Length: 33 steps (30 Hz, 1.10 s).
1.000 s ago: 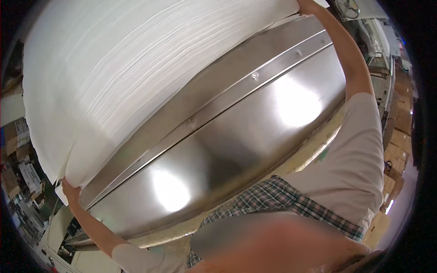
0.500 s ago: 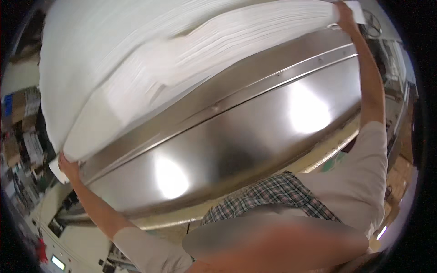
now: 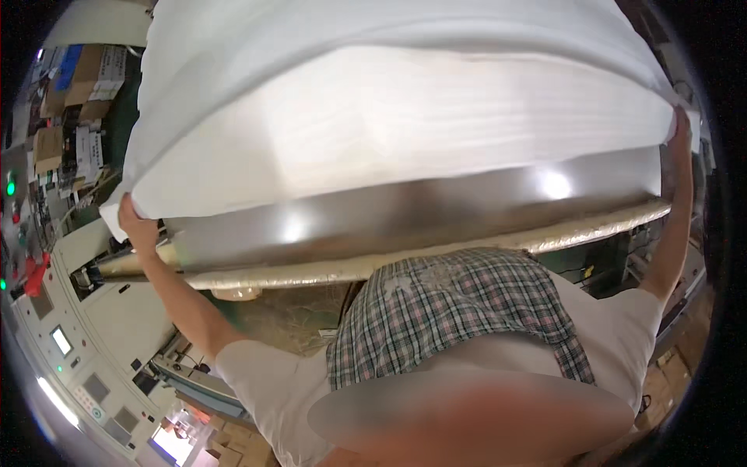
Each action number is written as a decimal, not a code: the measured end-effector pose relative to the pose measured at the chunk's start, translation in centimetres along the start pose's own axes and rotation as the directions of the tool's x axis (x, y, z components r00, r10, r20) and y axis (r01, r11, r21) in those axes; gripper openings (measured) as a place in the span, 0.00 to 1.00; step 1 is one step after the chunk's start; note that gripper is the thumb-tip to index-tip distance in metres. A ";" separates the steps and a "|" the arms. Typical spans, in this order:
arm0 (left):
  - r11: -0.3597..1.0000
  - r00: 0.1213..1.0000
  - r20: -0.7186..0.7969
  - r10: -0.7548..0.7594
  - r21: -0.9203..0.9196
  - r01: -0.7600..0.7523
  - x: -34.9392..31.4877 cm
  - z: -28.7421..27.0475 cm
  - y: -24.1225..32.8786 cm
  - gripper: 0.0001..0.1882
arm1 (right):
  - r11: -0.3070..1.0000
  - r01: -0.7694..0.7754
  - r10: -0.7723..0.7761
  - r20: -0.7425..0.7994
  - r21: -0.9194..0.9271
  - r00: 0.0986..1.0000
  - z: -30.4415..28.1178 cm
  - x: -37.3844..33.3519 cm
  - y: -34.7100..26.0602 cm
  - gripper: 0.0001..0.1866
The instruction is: Operating and guiding a large paper or non-woven fabric roll through an industrial machine.
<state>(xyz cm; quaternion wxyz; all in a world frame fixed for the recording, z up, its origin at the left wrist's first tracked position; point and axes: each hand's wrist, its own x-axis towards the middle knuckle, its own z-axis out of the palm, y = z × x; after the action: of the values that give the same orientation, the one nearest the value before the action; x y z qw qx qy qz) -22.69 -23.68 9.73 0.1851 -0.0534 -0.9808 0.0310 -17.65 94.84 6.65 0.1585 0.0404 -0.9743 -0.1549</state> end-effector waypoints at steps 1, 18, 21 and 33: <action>0.998 0.999 0.007 -0.038 0.043 0.038 -2.7 -0.7 0.3 0.27 | 0.995 -0.015 0.016 -0.014 0.102 1.000 0.0 -1.5 -2.3 0.29; 0.979 0.820 0.536 -0.200 0.146 0.143 -17.2 1.0 2.6 0.28 | 0.985 -0.055 -0.017 0.404 0.166 0.915 0.0 -16.3 -10.4 0.30; 0.968 0.643 0.723 -0.252 0.180 0.177 -15.5 0.7 0.1 0.30 | 0.975 -0.104 -0.083 0.757 0.196 0.648 2.5 -12.1 -7.1 0.30; 0.980 0.450 0.886 -0.114 0.026 0.195 -2.8 10.1 2.8 0.20 | 0.901 0.037 -0.400 0.794 0.432 0.458 5.5 5.1 -9.4 0.25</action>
<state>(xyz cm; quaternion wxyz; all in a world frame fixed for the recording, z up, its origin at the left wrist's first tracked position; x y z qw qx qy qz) -23.57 -21.66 -0.88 -0.3484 0.0523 -0.9359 -0.0017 -23.93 86.82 0.19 -0.3860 0.1117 -0.9157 0.0046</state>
